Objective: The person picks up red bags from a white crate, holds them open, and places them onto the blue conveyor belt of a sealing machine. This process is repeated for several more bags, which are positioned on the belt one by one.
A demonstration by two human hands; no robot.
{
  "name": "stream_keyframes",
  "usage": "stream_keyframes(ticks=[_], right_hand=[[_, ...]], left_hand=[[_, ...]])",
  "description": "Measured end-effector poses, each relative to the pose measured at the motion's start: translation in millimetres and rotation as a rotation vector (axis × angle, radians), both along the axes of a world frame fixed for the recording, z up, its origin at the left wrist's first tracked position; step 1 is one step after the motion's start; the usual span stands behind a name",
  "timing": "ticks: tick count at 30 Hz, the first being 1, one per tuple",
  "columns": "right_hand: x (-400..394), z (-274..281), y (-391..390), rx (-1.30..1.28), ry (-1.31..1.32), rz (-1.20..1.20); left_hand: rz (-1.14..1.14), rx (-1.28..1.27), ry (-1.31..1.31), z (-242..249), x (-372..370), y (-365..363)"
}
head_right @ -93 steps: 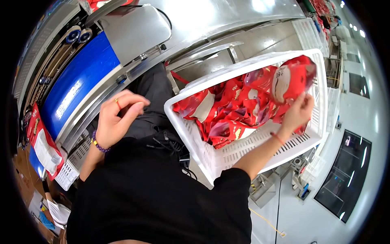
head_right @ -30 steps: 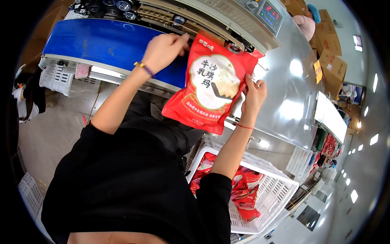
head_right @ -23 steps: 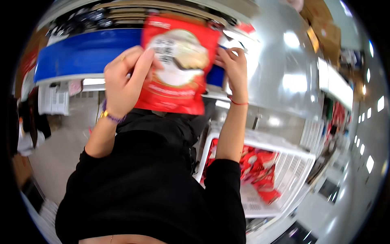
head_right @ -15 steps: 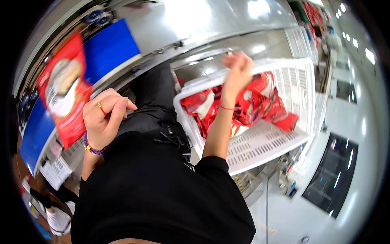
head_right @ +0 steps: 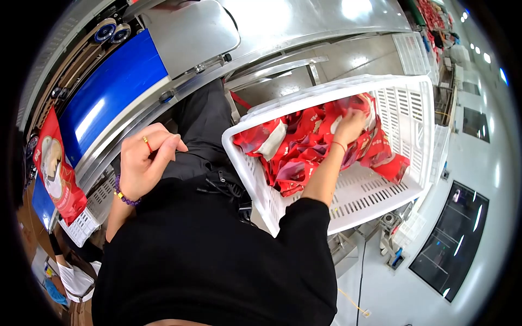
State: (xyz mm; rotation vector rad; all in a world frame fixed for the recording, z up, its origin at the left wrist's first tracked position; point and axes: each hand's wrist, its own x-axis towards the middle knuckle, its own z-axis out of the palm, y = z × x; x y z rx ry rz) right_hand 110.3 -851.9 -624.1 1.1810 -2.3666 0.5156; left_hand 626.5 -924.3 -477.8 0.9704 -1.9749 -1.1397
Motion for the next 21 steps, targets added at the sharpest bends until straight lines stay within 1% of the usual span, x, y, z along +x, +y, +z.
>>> stream_keyframes(ticks=[2, 4, 6, 8, 10, 11, 12, 13, 14, 16, 17, 18, 19, 20, 21], right_hand=[[11, 35, 8, -0.154, 0.028, 0.045], [38, 81, 20, -0.345, -0.099, 0.043], [65, 127, 36, -0.513, -0.241, 0.063], [109, 169, 46, -0.691, -0.563, 0.249], [137, 194, 51, -0.712, -0.73, 0.606], [157, 202, 46, -0.725, -0.833, 0.766], [178, 203, 36, -0.73, -0.837, 0.797], [198, 203, 26, -0.688, -0.975, 1.004], [220, 201, 15, -0.629, -1.108, 1.214], [272, 195, -1, -0.628, -1.263, 1.237], [281, 192, -12, -0.557, -1.365, 1.398], [290, 189, -23, -0.477, -1.462, 1.555], [305, 190, -34, -0.505, -1.479, 1.63], [311, 201, -41, -0.448, -1.446, 1.642], [318, 211, -46, -0.493, -1.421, 1.552]], left_hand=[[0.06, 0.063, 0.049, -6, 0, -1], [0.061, 0.105, 0.061, -9, -1, -3], [0.06, 0.124, 0.107, -10, -10, -5], [-0.052, 0.158, 0.077, -4, -15, -10], [-0.158, 0.035, 0.152, -9, -22, -13], [-0.183, 0.041, 0.209, -13, -27, -13], [-0.205, 0.04, 0.268, -17, -30, -13], [-0.255, 0.078, 0.256, -21, -30, -13], [-0.26, 0.095, 0.238, -22, -28, -11], [-0.336, 0.277, 0.498, -27, -23, -6], [-0.417, 0.525, 0.539, -22, -11, -7], [-0.378, 0.548, 0.572, -29, -1, -7], [-0.363, 0.533, 0.536, -36, 13, -6], [-0.35, 0.519, 0.5, -38, 24, -5], [-0.172, 0.419, 0.608, -32, 31, -1]])
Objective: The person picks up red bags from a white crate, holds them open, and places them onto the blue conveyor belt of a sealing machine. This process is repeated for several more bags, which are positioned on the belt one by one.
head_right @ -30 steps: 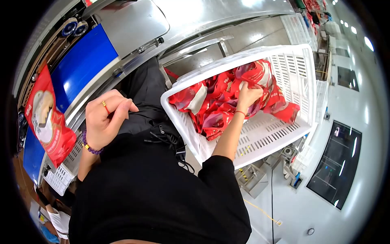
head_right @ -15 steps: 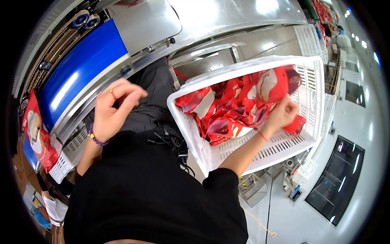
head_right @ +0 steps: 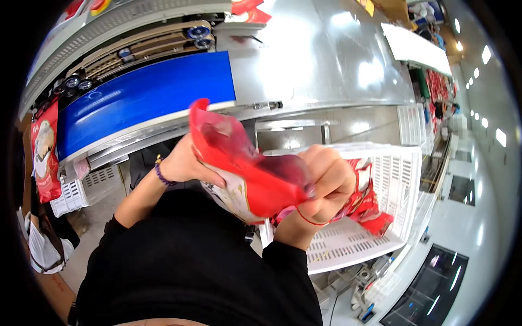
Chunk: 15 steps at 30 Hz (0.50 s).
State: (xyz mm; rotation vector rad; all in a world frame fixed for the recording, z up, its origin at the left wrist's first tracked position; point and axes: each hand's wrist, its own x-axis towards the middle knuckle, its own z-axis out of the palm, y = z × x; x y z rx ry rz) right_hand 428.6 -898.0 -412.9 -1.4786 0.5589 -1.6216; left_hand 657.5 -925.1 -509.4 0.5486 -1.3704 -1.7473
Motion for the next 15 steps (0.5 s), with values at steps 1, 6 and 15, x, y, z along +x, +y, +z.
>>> stream_keyframes(ticks=[1, 6, 15], right_hand=[[5, 8, -5, 0.023, 0.003, -0.094], [18, -11, -20, 0.214, 0.143, -0.299], [30, -78, -7, 0.516, 0.202, -0.185]], left_hand=[[0.094, 0.009, 0.032, -2, 9, 1], [0.307, -0.277, -0.102, 19, 38, -3], [0.244, 0.032, 0.073, 16, 44, -8]])
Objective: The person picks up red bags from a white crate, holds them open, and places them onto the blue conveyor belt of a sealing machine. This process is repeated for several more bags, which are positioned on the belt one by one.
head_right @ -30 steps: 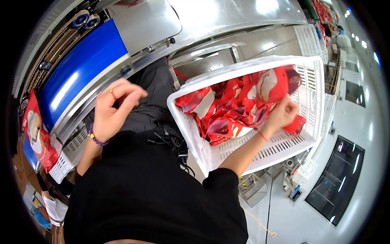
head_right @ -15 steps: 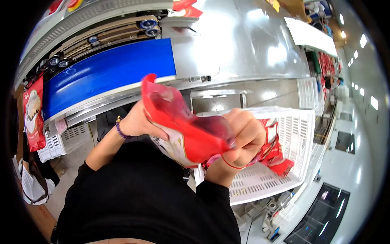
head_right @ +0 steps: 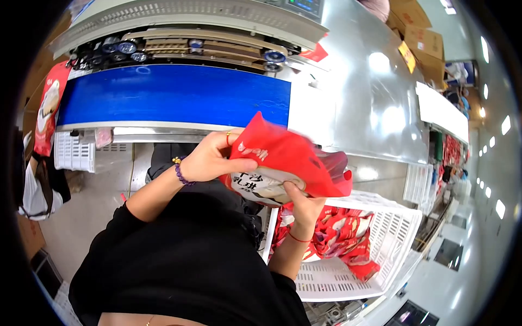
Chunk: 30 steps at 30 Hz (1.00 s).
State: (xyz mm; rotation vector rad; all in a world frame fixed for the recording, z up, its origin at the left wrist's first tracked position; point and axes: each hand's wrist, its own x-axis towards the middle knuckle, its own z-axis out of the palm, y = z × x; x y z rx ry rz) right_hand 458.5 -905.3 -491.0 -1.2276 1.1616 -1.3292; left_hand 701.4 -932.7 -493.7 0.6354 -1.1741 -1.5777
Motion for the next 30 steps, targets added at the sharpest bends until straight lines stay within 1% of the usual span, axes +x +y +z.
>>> stream_keyframes(ticks=[1, 2, 3, 4, 6, 7, 8, 10, 11, 12, 13, 14, 15, 16, 17, 18, 20, 22, 24, 28, 30], right_hand=[[2, 3, -2, -0.006, 0.07, -0.009], [-3, -4, -7, 0.001, 0.065, 0.005], [-7, -12, -13, 0.016, -0.053, -0.04], [-11, -19, -18, 0.031, -0.169, -0.086], [-19, -27, -29, 0.028, -0.191, -0.088], [-27, -33, -35, 0.038, -0.257, -0.078], [-32, -37, -40, 0.048, -0.324, -0.07], [-29, -31, -57, 0.058, -0.326, -0.116], [-33, -32, -68, 0.009, -0.1, -0.179], [-37, -33, -76, -0.038, 0.127, -0.239], [-37, -20, -83, 0.018, 0.513, -0.279], [-41, -21, -92, 0.023, 0.514, -0.275], [-43, -22, -102, 0.003, 0.407, -0.282], [-46, -23, -112, -0.016, 0.3, -0.287], [-52, -22, -123, -0.006, 0.195, -0.253], [-54, -20, -133, 0.014, 0.148, -0.24], [-62, -26, -156, -0.012, 0.104, -0.207], [-61, -24, -172, 0.026, 0.101, -0.233], [-58, -24, -186, 0.058, 0.096, -0.263], [-38, -29, -206, 0.051, 0.102, -0.172], [-23, -32, -211, 0.03, 0.042, -0.099]], left_hand=[[0.081, -0.049, -0.054, -3, 0, -4], [0.157, -0.099, -0.108, -4, 0, -7], [0.214, -0.151, -0.163, -1, 1, -10], [0.221, -0.144, -0.169, 1, 1, -12], [0.162, -0.05, -0.155, 3, 0, -20], [0.084, 0.142, -0.036, 1, 0, -27], [0.07, 0.086, -0.028, -9, 1, -38], [0.08, 0.169, -0.127, -24, -3, -58], [0.18, 0.085, -0.125, -26, -12, -65], [0.316, -0.144, -0.41, -40, -13, -80], [0.324, -0.133, -0.531, -37, -13, -88], [0.333, -0.124, -0.651, -33, -17, -95], [0.372, 0.063, -0.498, -42, -29, -103], [0.329, 0.096, -0.494, -40, -31, -114], [0.34, 0.129, -0.385, -47, -38, -123], [0.353, 0.161, -0.275, -53, -47, -131], [0.398, 0.216, -0.334, -50, -55, -141], [0.425, 0.325, -0.224, -54, -58, -153], [0.466, 0.354, -0.34, -56, -52, -161], [0.541, 0.335, -0.39, -56, -22, -159], [0.57, 0.352, -0.394, -55, -7, -154]])
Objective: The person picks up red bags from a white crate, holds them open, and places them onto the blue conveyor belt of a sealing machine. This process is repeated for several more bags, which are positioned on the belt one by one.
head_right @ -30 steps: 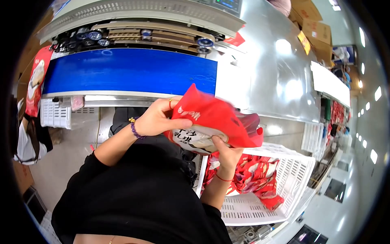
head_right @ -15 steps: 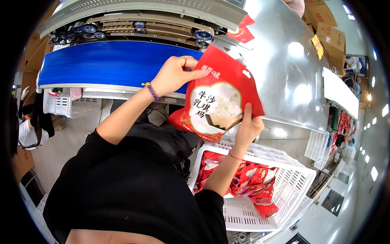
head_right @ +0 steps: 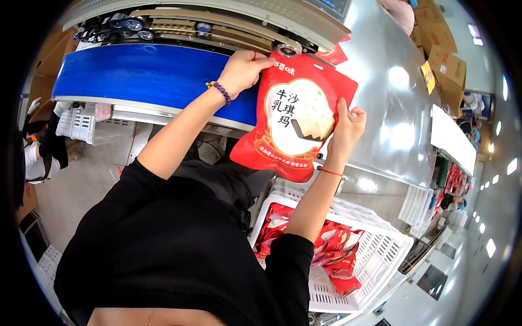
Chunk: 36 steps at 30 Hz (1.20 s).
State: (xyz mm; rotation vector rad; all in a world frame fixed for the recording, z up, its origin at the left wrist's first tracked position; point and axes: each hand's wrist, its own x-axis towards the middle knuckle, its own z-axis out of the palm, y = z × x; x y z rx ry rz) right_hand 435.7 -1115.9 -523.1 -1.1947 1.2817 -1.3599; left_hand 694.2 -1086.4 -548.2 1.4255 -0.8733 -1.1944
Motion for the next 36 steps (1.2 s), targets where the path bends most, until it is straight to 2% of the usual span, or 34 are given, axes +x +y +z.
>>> stream_keyframes(ticks=[4, 5, 6, 8, 10, 12, 14, 17, 18, 20, 22, 23, 24, 26, 29, 30, 32, 33, 34, 36], right_hand=[[17, -8, -8, 0.0, 0.053, 0.04], [15, -14, -15, 0.013, 0.167, 0.011], [24, -11, -15, 0.016, 0.164, 0.003], [57, 2, -5, 0.021, 0.358, 0.0], [71, 2, -2, 0.082, 0.362, 0.068], [57, 18, 16, 0.085, 0.309, 0.264], [28, 46, 49, 0.089, 0.283, 0.454], [-36, 76, 119, 0.267, 0.429, 0.469], [-63, 77, 142, 0.34, 0.491, 0.465], [-103, 62, 192, 0.535, 0.437, 0.358], [-130, 32, 235, 0.615, 0.546, 0.293], [-135, 15, 254, 0.6, 0.533, 0.233], [-143, -11, 270, 0.542, 0.787, 0.214], [-124, -43, 286, 0.419, 0.864, -0.012], [-123, -94, 278, 0.24, 0.872, -0.134], [-118, -90, 276, 0.235, 0.867, -0.127], [-108, -78, 275, 0.359, 0.855, -0.308], [-111, -86, 277, 0.233, 0.732, -0.367], [-99, -64, 279, 0.311, 0.699, -0.419], [-99, -39, 288, 0.288, 0.489, -0.41]], left_hand=[[-0.024, -0.022, -0.207, 11, 27, 18], [0.002, -0.039, -0.213, 11, 37, 26], [0.023, -0.056, -0.219, 12, 47, 35], [0.15, -0.181, -0.497, 19, 74, 66], [0.234, -0.276, -0.469, 35, 86, 99], [0.215, -0.385, -0.308, 67, 73, 130], [0.099, -0.54, -0.197, 83, 57, 147], [-0.179, -0.541, -0.124, 100, 27, 156], [-0.279, -0.571, -0.176, 98, 18, 153], [-0.411, -0.556, -0.145, 98, -3, 149], [-0.517, -0.536, -0.153, 91, -20, 144], [-0.55, -0.527, -0.143, 91, -28, 144], [-0.58, -0.519, -0.135, 90, -36, 144], [-0.606, -0.477, -0.118, 88, -46, 146], [-0.678, -0.381, -0.131, 86, -51, 149], [-0.672, -0.381, -0.138, 85, -50, 150], [-0.66, -0.345, -0.158, 80, -45, 151], [-0.651, -0.344, -0.163, 76, -41, 151], [-0.641, -0.316, -0.162, 68, -37, 150], [-0.628, -0.3, -0.156, 53, -33, 151]])
